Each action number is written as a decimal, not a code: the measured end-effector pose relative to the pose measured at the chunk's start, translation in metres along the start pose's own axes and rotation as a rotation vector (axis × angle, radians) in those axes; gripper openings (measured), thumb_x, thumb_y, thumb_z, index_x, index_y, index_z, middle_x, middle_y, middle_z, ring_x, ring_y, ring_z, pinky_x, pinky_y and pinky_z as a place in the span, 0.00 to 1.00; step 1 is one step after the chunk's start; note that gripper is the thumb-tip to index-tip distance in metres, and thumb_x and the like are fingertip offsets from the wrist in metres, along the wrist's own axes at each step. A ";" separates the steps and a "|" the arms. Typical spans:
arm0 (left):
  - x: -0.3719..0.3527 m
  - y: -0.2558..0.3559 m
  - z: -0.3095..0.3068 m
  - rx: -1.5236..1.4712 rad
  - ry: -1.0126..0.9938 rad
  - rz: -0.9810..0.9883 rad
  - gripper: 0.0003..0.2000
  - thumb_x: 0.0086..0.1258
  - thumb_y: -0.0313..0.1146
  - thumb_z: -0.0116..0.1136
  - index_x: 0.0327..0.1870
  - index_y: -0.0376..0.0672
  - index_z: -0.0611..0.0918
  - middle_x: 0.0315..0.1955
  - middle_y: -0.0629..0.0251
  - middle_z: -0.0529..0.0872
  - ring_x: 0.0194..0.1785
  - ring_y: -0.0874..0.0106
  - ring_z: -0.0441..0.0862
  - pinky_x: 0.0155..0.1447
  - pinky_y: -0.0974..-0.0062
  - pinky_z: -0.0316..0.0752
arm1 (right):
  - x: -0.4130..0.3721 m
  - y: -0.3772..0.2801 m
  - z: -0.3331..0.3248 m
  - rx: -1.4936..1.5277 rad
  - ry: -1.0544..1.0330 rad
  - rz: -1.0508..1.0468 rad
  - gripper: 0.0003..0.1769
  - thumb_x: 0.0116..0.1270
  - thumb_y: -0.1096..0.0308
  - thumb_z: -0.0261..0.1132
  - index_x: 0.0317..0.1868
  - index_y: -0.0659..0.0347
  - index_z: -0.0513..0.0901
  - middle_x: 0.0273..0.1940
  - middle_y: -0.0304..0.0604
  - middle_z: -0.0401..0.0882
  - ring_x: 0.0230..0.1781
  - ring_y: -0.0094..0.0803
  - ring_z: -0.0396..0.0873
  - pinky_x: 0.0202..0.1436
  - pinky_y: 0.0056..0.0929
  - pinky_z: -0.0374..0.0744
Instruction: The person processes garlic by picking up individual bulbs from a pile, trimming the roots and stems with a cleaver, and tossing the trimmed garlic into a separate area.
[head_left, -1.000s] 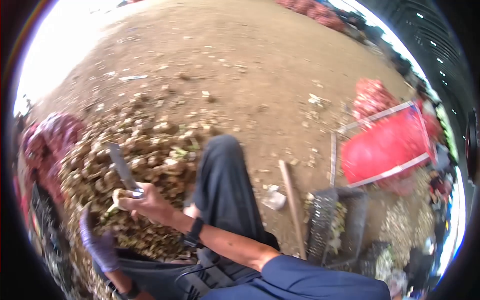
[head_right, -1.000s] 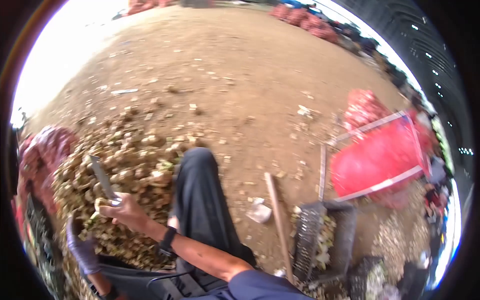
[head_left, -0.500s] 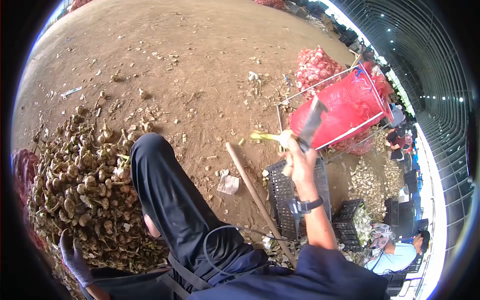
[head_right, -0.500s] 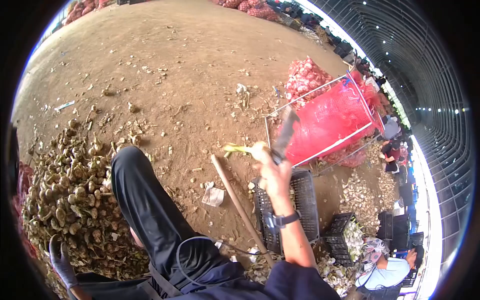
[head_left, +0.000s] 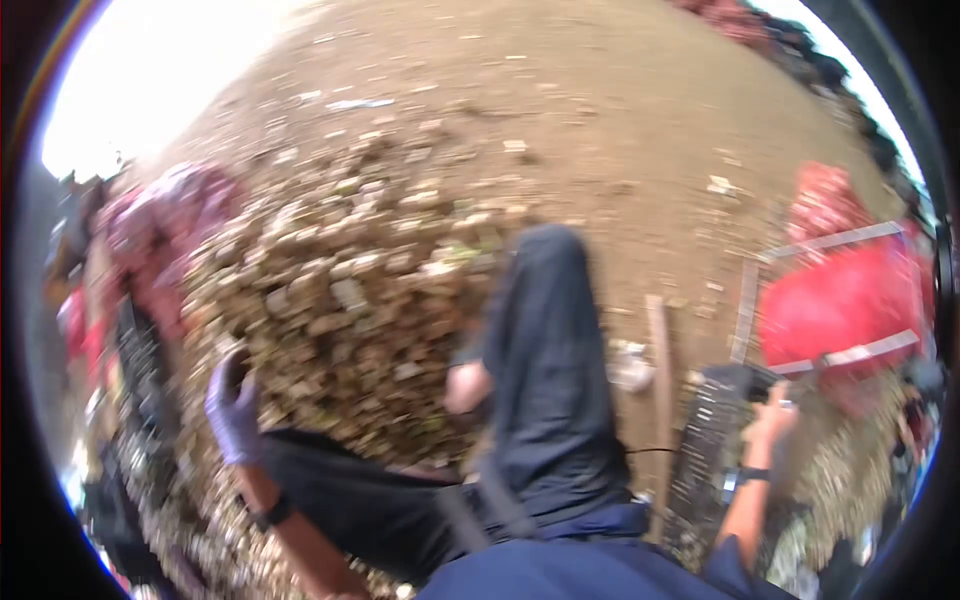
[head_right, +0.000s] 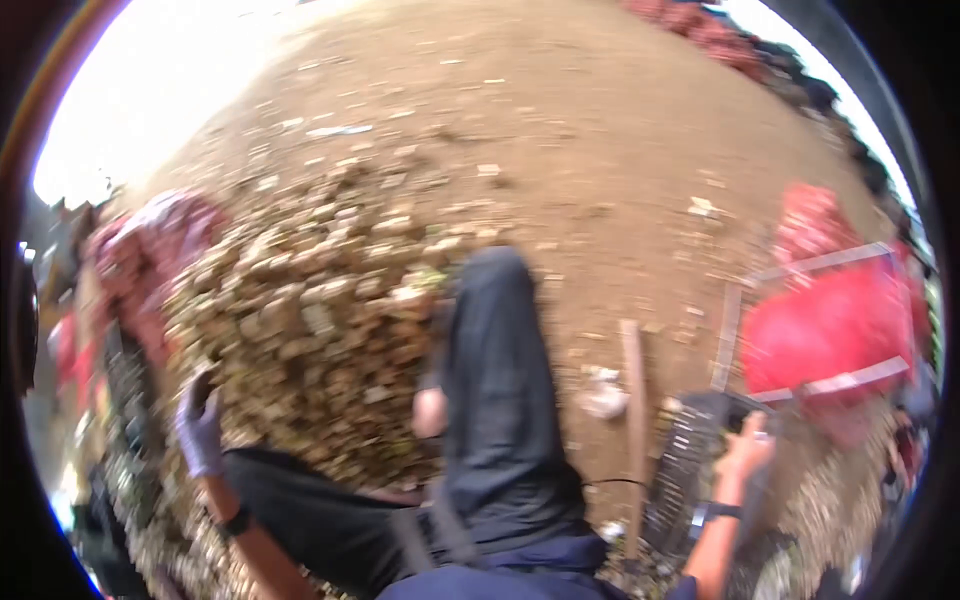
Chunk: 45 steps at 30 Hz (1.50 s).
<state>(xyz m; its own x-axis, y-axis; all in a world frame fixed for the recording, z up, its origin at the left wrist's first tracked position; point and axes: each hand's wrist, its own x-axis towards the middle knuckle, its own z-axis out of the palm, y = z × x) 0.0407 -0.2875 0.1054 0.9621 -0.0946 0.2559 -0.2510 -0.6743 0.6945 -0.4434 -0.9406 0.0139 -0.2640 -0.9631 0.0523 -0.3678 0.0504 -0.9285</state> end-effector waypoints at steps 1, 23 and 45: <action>-0.002 0.001 -0.015 0.011 0.034 -0.036 0.17 0.68 0.23 0.64 0.59 0.36 0.83 0.49 0.63 0.88 0.51 0.73 0.84 0.57 0.74 0.79 | -0.011 -0.026 0.032 0.141 -0.026 0.011 0.18 0.73 0.53 0.69 0.36 0.60 0.81 0.30 0.38 0.77 0.23 0.23 0.72 0.20 0.24 0.72; 0.016 -0.286 -0.027 0.493 0.133 -0.313 0.28 0.61 0.36 0.66 0.65 0.43 0.78 0.57 0.51 0.82 0.60 0.51 0.78 0.67 0.58 0.73 | -0.570 -0.162 0.280 0.204 -1.801 0.623 0.13 0.74 0.58 0.68 0.37 0.59 0.79 0.27 0.34 0.78 0.14 0.18 0.71 0.33 0.33 0.88; 0.026 -0.223 -0.046 -0.458 0.057 -0.767 0.20 0.73 0.43 0.65 0.61 0.43 0.83 0.28 0.80 0.77 0.25 0.85 0.68 0.27 0.82 0.63 | -0.556 -0.132 0.280 0.145 -1.820 0.657 0.17 0.71 0.58 0.71 0.36 0.63 0.77 0.24 0.36 0.76 0.12 0.19 0.70 0.28 0.28 0.87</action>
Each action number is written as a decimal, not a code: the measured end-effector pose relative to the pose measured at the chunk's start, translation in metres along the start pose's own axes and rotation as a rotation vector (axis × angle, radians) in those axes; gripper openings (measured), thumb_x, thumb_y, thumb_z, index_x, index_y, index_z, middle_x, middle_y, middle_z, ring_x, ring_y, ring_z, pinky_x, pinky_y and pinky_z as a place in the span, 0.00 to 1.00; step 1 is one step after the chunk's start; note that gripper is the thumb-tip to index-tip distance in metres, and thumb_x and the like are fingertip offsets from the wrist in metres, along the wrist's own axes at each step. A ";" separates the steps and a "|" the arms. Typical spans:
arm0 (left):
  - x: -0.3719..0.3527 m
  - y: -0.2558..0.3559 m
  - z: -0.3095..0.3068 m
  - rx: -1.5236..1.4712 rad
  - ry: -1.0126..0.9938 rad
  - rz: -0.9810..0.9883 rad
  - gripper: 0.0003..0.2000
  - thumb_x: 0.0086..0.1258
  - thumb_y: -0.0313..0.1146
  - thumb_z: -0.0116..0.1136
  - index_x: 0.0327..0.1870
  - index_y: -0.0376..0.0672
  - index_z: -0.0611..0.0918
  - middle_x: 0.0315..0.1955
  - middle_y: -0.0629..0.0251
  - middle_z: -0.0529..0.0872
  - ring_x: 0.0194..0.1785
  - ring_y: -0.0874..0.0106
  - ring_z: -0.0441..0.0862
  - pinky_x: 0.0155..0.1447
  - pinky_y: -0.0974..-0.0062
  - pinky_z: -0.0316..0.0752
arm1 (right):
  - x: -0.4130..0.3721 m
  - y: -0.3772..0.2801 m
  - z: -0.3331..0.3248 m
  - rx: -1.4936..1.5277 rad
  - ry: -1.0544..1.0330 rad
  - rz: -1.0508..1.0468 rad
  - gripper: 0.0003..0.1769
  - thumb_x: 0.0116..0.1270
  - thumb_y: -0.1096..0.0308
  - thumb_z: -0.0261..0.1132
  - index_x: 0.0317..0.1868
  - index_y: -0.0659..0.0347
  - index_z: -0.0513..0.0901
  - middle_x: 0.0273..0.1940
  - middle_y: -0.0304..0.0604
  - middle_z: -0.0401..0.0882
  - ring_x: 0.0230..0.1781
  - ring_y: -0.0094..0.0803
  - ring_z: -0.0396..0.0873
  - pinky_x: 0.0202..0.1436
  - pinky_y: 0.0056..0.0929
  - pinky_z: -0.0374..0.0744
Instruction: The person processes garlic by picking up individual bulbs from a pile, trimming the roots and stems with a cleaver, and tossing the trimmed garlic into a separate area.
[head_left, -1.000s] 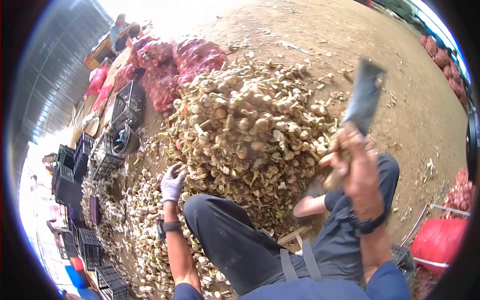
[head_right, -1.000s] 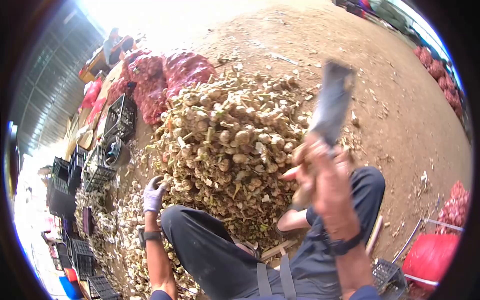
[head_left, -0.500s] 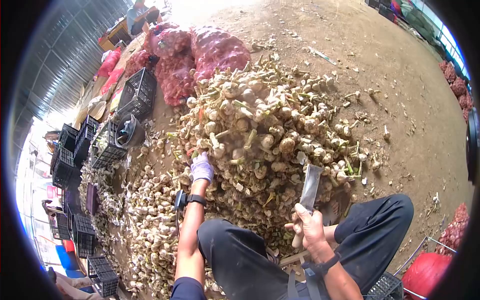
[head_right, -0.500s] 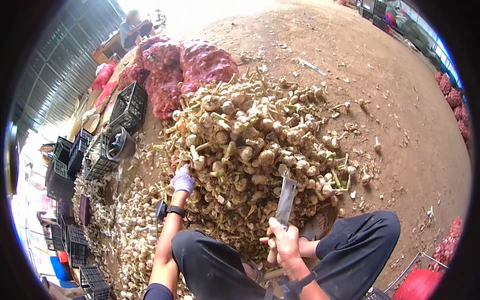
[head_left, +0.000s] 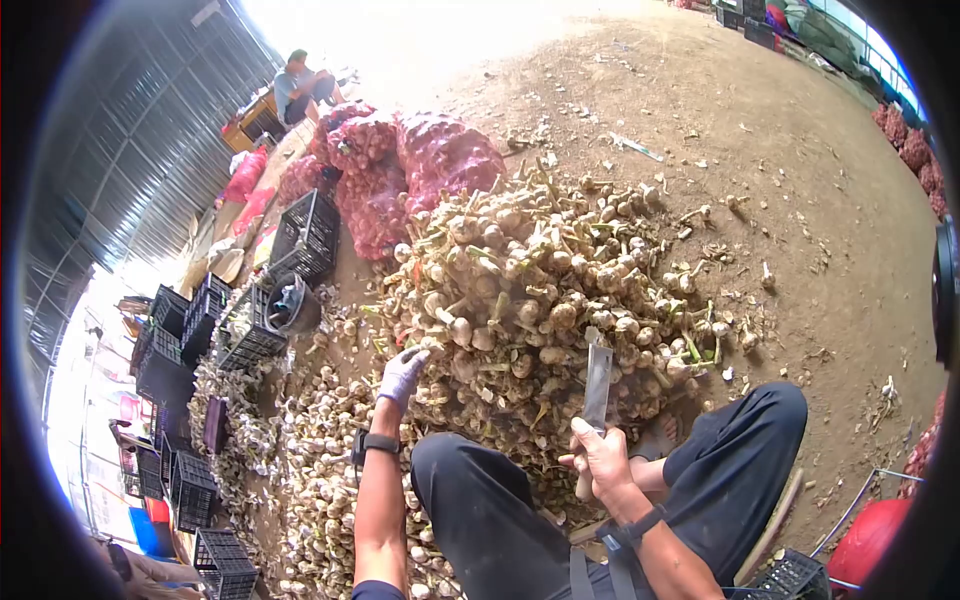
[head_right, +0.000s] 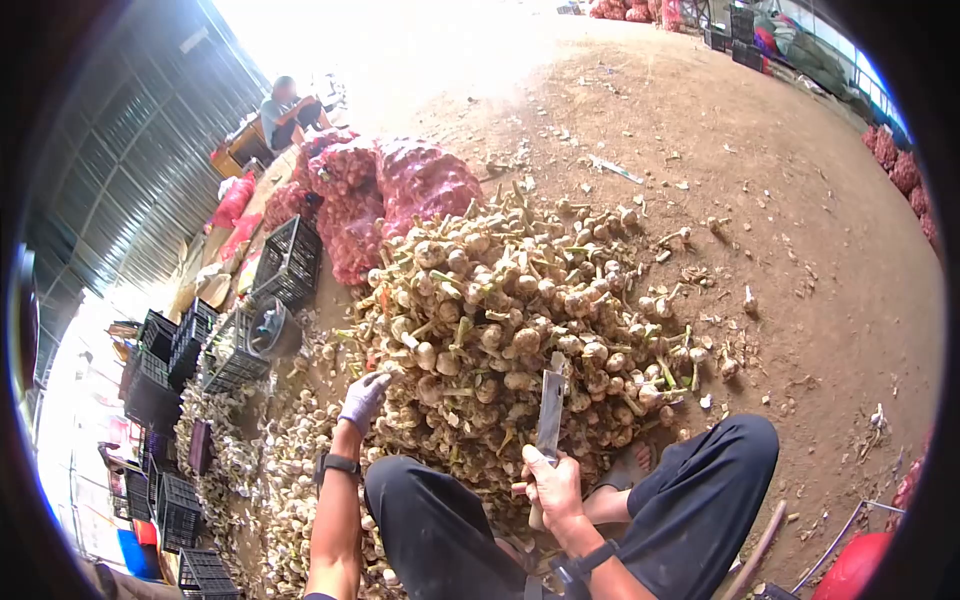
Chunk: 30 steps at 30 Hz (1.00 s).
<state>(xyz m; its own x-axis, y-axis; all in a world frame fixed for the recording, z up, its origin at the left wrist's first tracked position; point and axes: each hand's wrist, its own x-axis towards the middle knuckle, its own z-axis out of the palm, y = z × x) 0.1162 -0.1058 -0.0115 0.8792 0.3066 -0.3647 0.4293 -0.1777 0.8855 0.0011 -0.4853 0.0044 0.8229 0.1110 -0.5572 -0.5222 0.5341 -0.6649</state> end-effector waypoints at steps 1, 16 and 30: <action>-0.025 0.025 0.001 -0.014 -0.031 0.000 0.21 0.73 0.40 0.66 0.62 0.40 0.82 0.31 0.80 0.80 0.28 0.86 0.70 0.30 0.83 0.64 | -0.002 -0.002 0.001 -0.010 -0.013 -0.015 0.17 0.71 0.58 0.71 0.36 0.63 0.77 0.25 0.36 0.77 0.12 0.19 0.70 0.27 0.27 0.87; -0.237 0.103 0.124 0.056 -0.527 0.364 0.28 0.66 0.30 0.74 0.66 0.35 0.77 0.54 0.67 0.85 0.57 0.78 0.81 0.63 0.75 0.78 | -0.061 -0.046 0.018 -0.032 -0.466 -0.262 0.17 0.71 0.59 0.72 0.50 0.65 0.84 0.30 0.30 0.82 0.22 0.14 0.73 0.34 0.22 0.84; -0.225 0.082 0.140 -0.024 -0.393 0.447 0.33 0.57 0.30 0.76 0.64 0.38 0.73 0.52 0.64 0.84 0.55 0.74 0.82 0.61 0.73 0.79 | -0.060 -0.062 -0.003 -1.147 -0.136 -1.258 0.16 0.50 0.64 0.75 0.36 0.62 0.80 0.32 0.50 0.77 0.31 0.52 0.80 0.33 0.44 0.77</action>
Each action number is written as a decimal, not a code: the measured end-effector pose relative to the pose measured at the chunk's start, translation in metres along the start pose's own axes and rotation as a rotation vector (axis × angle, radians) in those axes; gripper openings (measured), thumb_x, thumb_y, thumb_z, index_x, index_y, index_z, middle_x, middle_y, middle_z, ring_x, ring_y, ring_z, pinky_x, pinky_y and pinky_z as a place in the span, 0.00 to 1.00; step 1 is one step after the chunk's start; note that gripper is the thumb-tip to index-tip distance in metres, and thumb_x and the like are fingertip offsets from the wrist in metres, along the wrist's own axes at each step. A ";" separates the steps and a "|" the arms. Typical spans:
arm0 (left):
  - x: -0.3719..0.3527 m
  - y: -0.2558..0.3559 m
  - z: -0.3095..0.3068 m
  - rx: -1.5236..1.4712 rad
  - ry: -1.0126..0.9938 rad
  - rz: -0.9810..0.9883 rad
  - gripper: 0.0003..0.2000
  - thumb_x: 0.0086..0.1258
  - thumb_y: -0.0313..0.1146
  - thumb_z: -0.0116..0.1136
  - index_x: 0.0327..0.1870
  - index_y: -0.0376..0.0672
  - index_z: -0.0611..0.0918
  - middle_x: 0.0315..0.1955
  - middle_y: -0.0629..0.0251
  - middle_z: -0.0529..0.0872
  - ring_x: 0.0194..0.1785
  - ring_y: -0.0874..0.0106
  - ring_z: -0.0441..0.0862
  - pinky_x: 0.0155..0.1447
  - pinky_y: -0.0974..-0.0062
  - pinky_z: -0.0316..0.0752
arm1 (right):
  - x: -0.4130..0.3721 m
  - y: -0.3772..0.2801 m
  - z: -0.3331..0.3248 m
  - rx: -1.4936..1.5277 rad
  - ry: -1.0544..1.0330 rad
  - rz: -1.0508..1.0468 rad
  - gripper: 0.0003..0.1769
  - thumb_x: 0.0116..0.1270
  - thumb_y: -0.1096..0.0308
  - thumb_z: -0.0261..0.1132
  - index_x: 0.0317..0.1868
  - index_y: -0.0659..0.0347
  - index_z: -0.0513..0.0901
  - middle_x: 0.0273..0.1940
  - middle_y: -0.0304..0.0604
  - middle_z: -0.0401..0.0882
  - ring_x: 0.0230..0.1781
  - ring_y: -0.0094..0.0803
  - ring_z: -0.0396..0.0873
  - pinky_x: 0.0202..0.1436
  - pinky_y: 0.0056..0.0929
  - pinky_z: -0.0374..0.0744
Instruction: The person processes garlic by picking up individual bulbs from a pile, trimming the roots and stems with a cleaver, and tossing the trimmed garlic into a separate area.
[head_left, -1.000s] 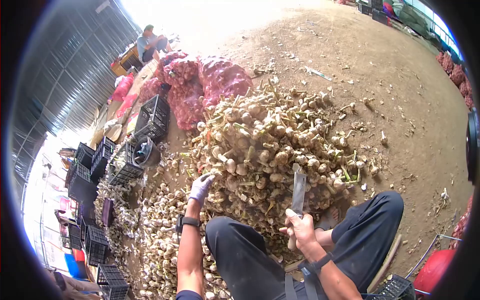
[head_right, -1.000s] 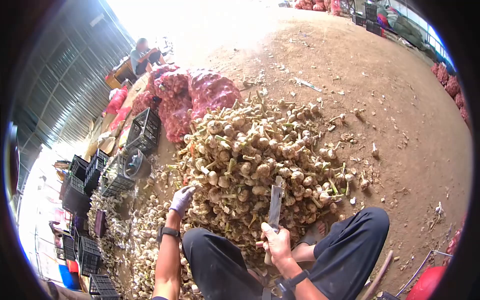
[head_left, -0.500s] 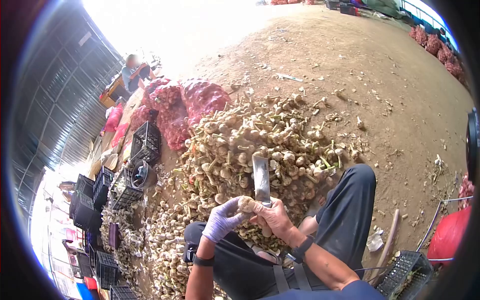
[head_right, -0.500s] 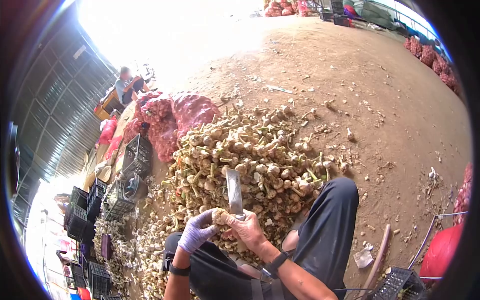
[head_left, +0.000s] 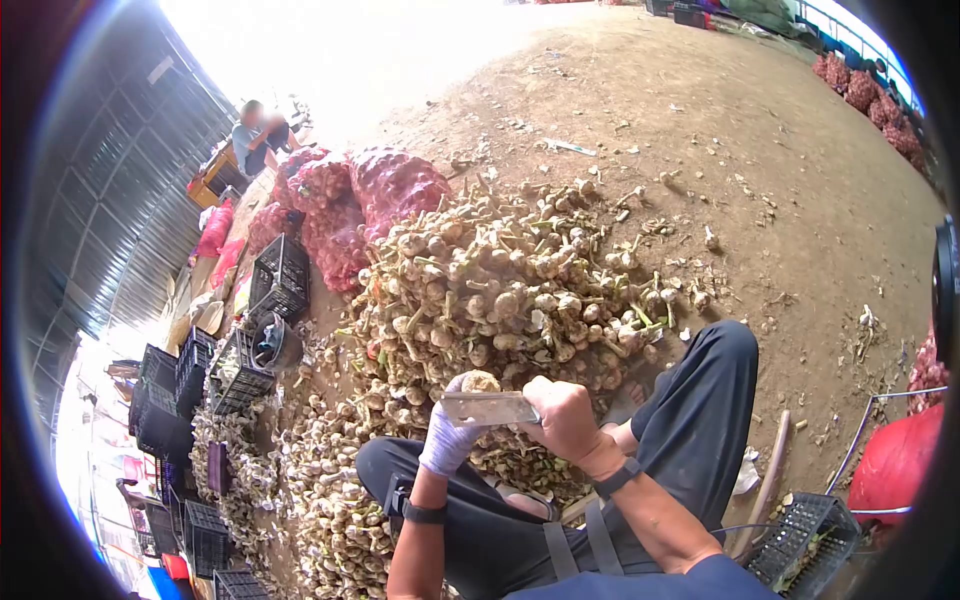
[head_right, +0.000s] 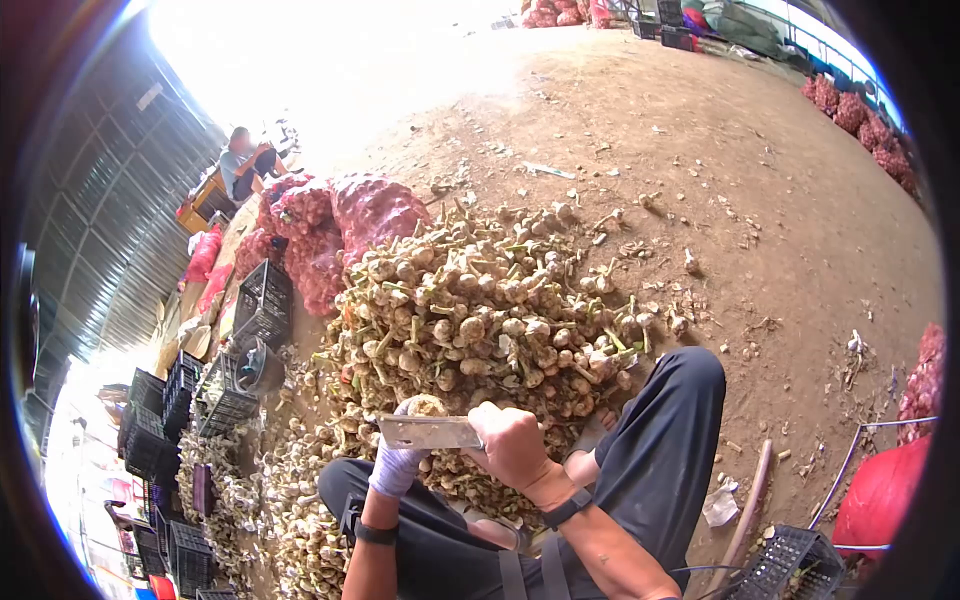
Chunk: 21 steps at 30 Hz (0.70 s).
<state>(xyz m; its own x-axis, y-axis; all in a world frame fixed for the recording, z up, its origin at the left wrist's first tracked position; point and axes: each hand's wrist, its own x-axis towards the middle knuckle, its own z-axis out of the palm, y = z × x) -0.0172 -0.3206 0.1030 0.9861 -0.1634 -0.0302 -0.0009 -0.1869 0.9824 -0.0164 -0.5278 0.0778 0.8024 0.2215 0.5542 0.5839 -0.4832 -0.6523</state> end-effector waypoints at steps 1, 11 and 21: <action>0.000 -0.004 0.001 -0.001 0.006 0.022 0.33 0.57 0.29 0.76 0.65 0.38 0.73 0.53 0.64 0.84 0.55 0.74 0.81 0.61 0.73 0.79 | -0.001 0.001 0.000 -0.051 -0.015 -0.008 0.17 0.50 0.63 0.75 0.36 0.61 0.80 0.32 0.49 0.77 0.31 0.52 0.80 0.34 0.45 0.77; 0.002 -0.030 0.000 0.167 0.103 0.102 0.33 0.52 0.33 0.79 0.60 0.39 0.75 0.43 0.68 0.85 0.45 0.77 0.81 0.54 0.75 0.81 | -0.010 0.011 0.029 -0.128 0.003 -0.016 0.09 0.59 0.63 0.67 0.32 0.58 0.78 0.27 0.47 0.75 0.24 0.45 0.80 0.27 0.40 0.77; -0.002 -0.022 0.005 0.299 0.042 0.118 0.25 0.53 0.37 0.78 0.50 0.37 0.81 0.37 0.68 0.88 0.41 0.78 0.84 0.48 0.75 0.81 | -0.024 0.048 0.048 -0.161 0.073 0.080 0.06 0.58 0.66 0.67 0.32 0.58 0.81 0.29 0.50 0.80 0.26 0.48 0.82 0.29 0.40 0.79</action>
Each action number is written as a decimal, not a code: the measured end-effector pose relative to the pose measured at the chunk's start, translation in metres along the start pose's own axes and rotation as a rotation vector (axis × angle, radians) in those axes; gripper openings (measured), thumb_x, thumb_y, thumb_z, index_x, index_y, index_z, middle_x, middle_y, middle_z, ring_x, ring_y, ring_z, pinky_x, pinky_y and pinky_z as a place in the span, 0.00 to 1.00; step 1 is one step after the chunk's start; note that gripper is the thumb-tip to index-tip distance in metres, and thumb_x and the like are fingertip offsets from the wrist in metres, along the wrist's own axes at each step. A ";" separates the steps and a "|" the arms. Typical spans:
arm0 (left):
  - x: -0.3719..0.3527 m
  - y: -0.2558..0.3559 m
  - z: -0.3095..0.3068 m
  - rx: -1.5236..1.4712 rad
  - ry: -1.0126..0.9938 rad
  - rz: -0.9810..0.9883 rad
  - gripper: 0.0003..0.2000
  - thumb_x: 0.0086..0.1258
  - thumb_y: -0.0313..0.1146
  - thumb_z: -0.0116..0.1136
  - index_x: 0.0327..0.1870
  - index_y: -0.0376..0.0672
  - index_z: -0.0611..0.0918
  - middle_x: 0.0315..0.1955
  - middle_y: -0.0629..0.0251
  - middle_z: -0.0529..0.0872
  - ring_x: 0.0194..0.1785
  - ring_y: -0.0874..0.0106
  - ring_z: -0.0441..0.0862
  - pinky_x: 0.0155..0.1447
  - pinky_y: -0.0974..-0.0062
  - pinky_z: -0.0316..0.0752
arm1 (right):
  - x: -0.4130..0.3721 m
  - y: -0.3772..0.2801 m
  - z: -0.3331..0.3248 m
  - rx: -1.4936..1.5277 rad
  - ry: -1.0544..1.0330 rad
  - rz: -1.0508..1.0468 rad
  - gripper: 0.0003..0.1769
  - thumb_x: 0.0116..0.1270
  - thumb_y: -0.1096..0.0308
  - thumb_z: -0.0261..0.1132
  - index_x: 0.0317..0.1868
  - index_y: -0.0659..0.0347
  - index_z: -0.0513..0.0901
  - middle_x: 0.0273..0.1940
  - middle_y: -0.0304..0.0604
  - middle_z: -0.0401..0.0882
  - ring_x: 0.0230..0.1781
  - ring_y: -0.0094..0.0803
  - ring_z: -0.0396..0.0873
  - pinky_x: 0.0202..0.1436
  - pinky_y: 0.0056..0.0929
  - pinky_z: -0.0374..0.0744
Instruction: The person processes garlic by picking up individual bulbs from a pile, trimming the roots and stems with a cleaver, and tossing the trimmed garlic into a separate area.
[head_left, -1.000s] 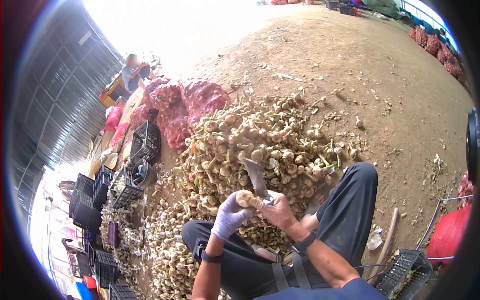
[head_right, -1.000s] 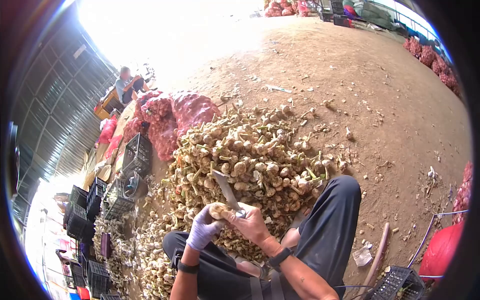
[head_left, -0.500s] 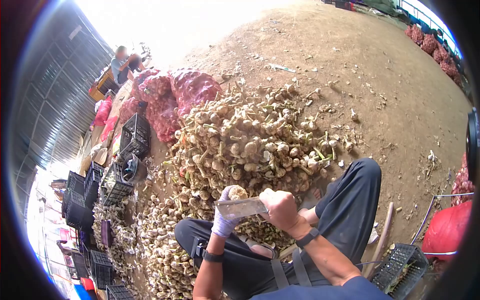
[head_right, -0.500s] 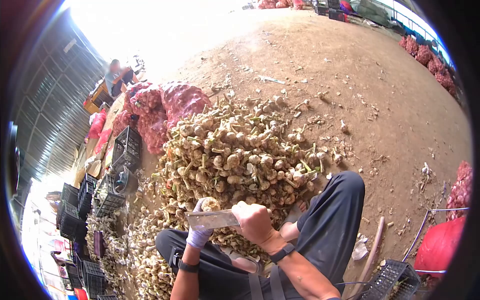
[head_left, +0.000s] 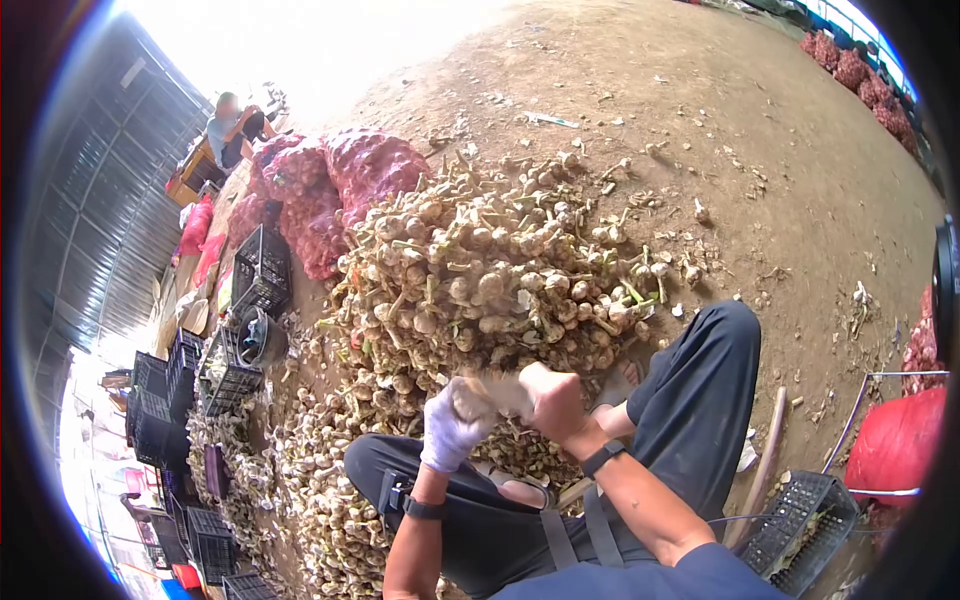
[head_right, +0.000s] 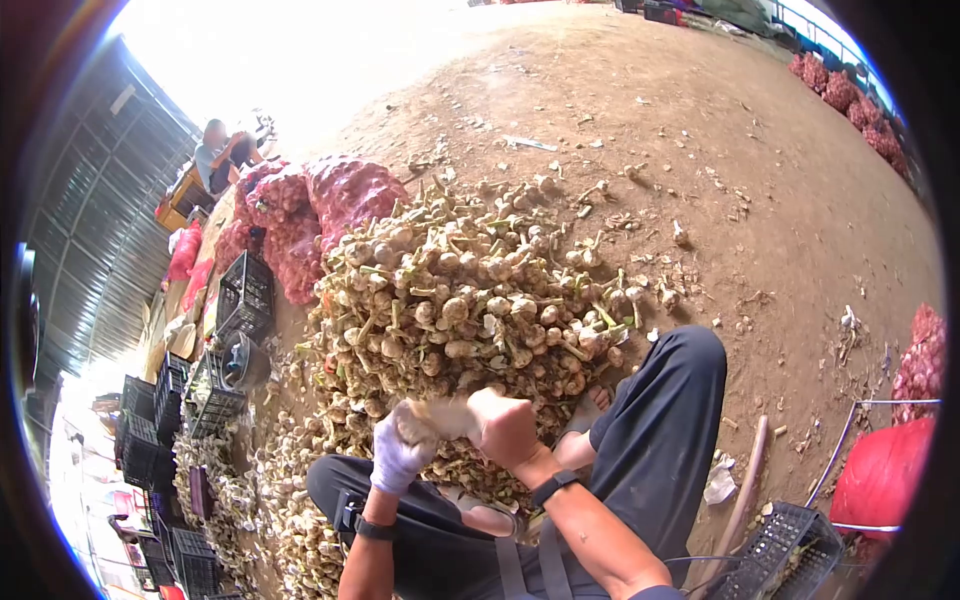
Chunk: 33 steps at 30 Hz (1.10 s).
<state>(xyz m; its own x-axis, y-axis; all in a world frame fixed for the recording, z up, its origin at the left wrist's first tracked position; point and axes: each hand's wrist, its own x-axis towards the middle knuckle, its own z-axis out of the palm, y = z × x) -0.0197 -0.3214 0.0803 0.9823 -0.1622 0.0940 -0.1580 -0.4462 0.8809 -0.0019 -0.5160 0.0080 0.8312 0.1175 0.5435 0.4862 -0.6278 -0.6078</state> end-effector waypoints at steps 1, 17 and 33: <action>0.000 0.009 -0.002 0.079 -0.017 0.012 0.23 0.54 0.37 0.77 0.48 0.37 0.82 0.36 0.68 0.88 0.40 0.78 0.84 0.47 0.75 0.81 | 0.001 0.011 0.003 0.107 0.089 0.249 0.09 0.60 0.65 0.66 0.27 0.60 0.79 0.25 0.54 0.79 0.25 0.55 0.80 0.27 0.46 0.77; 0.025 0.035 0.044 -0.889 0.052 -0.038 0.22 0.70 0.39 0.68 0.60 0.42 0.75 0.50 0.63 0.83 0.51 0.70 0.82 0.55 0.70 0.79 | -0.004 -0.012 -0.006 1.735 -0.177 0.898 0.09 0.72 0.64 0.68 0.42 0.62 0.85 0.29 0.33 0.82 0.24 0.19 0.78 0.38 0.32 0.87; 0.028 0.010 0.031 0.081 0.133 -0.063 0.07 0.63 0.20 0.64 0.41 0.35 0.84 0.27 0.67 0.80 0.32 0.80 0.79 0.37 0.78 0.75 | 0.018 -0.007 -0.021 0.731 0.119 0.367 0.06 0.63 0.74 0.70 0.35 0.67 0.82 0.34 0.39 0.81 0.29 0.24 0.76 0.33 0.27 0.76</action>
<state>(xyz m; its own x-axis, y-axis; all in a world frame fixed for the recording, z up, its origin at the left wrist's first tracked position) 0.0036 -0.3572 0.0772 0.9944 -0.0159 0.1050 -0.0978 -0.5218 0.8475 0.0042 -0.5259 0.0348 0.9572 -0.1055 0.2697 0.2763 0.0537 -0.9596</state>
